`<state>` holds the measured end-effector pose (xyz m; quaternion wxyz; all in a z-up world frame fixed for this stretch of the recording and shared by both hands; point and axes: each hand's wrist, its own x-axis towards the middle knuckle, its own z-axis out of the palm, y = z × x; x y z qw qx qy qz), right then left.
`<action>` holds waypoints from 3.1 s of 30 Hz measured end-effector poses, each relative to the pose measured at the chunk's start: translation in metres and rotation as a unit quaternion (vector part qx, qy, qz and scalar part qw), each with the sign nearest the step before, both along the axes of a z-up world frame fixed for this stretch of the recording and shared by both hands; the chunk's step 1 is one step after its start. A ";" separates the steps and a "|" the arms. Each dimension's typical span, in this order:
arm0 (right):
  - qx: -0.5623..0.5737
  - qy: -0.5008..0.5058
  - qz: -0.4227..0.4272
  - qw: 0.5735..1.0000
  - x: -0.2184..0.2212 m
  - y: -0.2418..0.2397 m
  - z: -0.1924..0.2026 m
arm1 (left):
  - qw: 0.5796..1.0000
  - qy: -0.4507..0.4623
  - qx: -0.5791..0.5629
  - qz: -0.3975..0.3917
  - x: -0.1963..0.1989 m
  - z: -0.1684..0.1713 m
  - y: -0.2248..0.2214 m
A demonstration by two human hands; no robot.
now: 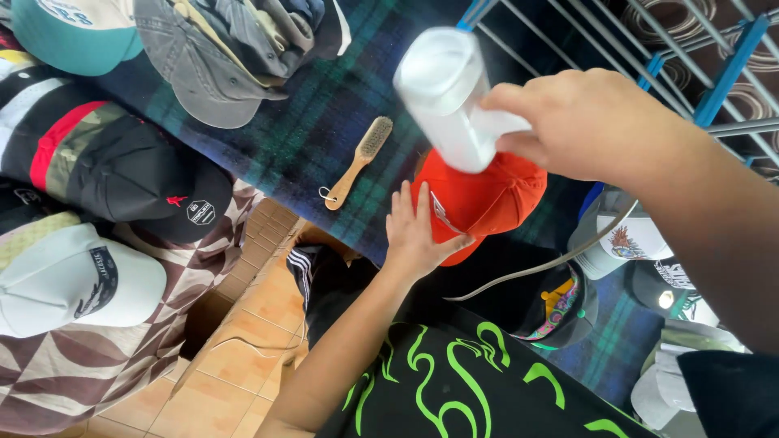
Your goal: The person is cleaning and steaming various baseball caps using a brush and a hair dryer to maintain their shape and cleanliness.
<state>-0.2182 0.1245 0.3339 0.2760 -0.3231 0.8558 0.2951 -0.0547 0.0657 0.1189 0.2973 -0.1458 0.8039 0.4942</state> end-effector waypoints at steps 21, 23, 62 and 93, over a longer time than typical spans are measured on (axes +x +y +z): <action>0.156 -0.160 0.174 0.959 0.015 -0.164 -0.103 | 0.979 0.085 0.090 0.159 0.040 -0.088 0.000; 0.149 -0.137 0.161 0.966 -0.001 -0.158 -0.103 | 0.977 0.077 0.118 0.163 0.041 -0.065 -0.009; -0.501 -0.012 -0.605 0.619 0.050 0.299 -0.141 | 0.986 -0.043 0.021 0.162 -0.017 -0.016 0.005; -0.649 0.036 -0.635 0.418 0.150 0.263 -0.211 | 0.989 -0.017 -0.058 0.134 -0.019 -0.009 0.025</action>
